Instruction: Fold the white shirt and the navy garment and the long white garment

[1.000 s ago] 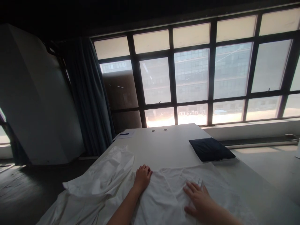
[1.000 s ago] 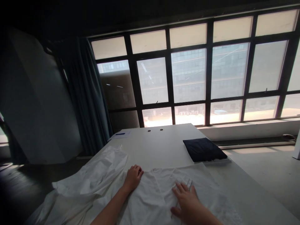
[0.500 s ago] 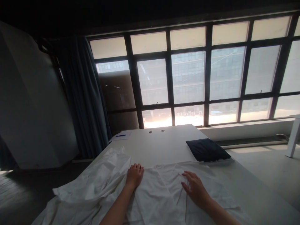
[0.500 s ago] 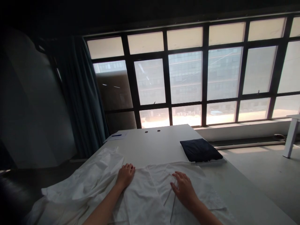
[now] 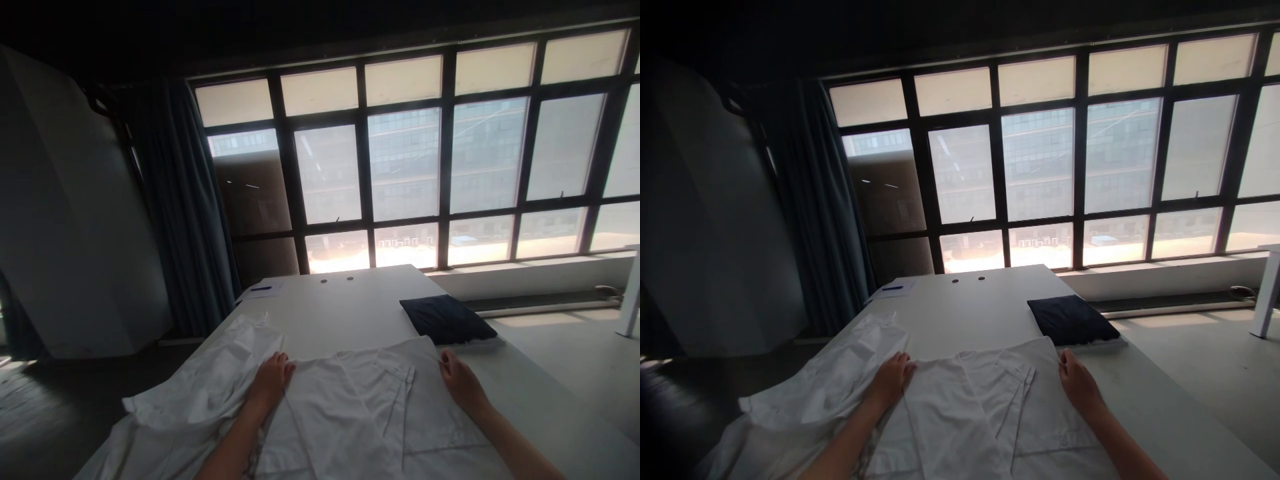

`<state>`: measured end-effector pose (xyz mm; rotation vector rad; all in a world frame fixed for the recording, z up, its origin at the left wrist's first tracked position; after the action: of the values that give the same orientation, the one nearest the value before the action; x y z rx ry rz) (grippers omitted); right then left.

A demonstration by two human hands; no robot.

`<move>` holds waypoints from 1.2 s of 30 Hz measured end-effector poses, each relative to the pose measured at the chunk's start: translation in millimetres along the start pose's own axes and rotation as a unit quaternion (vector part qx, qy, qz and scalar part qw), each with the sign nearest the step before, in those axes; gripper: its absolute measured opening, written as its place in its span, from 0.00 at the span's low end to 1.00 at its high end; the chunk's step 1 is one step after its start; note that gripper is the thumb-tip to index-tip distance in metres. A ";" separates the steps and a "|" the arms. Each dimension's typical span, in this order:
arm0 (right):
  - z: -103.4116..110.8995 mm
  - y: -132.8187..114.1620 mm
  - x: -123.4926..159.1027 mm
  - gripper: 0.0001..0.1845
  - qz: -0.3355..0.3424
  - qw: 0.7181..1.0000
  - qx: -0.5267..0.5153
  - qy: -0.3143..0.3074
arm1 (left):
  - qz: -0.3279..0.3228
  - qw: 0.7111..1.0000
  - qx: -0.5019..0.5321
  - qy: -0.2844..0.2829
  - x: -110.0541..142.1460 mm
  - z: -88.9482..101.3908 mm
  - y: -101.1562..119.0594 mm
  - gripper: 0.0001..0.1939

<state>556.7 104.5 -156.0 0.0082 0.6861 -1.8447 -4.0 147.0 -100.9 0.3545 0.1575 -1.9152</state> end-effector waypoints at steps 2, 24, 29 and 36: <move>4.2 2.1 -4.6 0.10 0.003 1.000 -0.016 0.009 | -0.019 0.999 0.035 -0.008 0.2 3.2 -6.3 0.10; 27.2 -138.8 29.9 0.11 0.110 0.987 0.063 -0.099 | -0.081 0.988 0.067 -0.114 -50.8 -1.6 102.6 0.26; 24.1 -136.2 112.3 0.17 0.112 0.964 0.055 -0.233 | -0.118 0.963 0.098 -0.223 6.5 -38.0 142.7 0.47; 67.2 -107.8 151.9 0.14 0.120 0.932 0.075 -0.335 | -0.087 0.984 0.067 -0.141 21.6 -30.5 146.6 0.40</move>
<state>425.8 -33.6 -101.3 -0.4041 0.0578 -1.5190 130.3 82.7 -127.9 0.1596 -0.1339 -2.1319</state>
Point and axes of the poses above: each hand's wrist, its own x-axis away from the middle knuckle, its own z-axis out of the back of the hand, y = z × x, the point moved 6 cm from there along -x, towards the middle knuckle, and after that the axes turned 13 degrees about -z, right-handed, at the moved point
